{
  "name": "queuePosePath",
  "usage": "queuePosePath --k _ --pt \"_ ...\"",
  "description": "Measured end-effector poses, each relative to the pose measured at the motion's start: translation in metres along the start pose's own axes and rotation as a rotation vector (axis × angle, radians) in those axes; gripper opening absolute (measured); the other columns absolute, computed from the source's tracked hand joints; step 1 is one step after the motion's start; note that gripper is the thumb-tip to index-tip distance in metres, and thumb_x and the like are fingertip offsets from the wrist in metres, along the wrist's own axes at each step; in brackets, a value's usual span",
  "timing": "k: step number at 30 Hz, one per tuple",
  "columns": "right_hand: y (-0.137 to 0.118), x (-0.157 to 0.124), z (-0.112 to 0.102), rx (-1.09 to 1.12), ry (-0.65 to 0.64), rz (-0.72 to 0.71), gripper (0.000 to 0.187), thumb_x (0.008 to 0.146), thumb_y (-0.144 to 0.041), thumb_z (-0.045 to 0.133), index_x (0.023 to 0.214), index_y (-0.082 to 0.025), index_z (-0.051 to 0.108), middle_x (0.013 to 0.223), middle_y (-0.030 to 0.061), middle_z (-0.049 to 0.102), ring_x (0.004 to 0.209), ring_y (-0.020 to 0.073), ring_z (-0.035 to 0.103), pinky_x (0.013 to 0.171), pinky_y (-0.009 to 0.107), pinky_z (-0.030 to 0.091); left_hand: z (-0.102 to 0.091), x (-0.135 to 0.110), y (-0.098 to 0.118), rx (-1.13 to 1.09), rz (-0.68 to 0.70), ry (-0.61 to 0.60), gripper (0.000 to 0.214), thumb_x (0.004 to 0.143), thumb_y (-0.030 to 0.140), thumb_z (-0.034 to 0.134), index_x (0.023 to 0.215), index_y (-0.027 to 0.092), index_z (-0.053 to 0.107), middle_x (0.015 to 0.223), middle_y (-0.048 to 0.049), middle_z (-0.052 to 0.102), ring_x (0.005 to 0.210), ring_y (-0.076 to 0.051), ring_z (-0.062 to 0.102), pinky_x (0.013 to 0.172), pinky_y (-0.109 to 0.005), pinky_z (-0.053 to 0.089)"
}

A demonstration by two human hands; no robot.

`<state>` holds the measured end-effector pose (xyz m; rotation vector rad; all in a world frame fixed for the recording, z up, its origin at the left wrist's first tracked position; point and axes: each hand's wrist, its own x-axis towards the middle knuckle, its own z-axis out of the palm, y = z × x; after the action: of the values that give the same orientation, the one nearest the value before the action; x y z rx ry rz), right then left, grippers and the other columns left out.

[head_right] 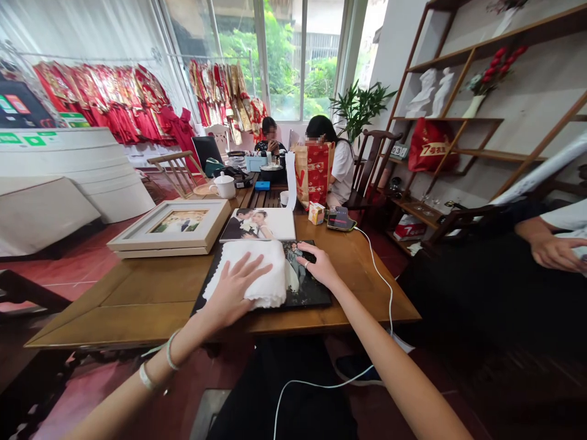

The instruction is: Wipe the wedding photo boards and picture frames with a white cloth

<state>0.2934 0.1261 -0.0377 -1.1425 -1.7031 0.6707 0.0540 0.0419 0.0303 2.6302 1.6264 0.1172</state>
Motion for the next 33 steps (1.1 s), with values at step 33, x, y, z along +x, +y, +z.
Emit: queuePosePath --k 33 --pt "-0.003 0.002 -0.005 0.073 0.009 -0.057 0.039 0.074 -0.031 0.068 0.111 -0.021 0.067 0.120 0.0087 0.066 0.116 0.0247 0.059 0.106 0.045 0.040 0.005 0.031 -0.063 0.073 -0.010 0.131 0.066 0.079 0.017 0.053 0.141 0.029 0.035 0.152 -0.0036 0.029 0.140 -0.031 0.020 0.105 -0.057 0.028"
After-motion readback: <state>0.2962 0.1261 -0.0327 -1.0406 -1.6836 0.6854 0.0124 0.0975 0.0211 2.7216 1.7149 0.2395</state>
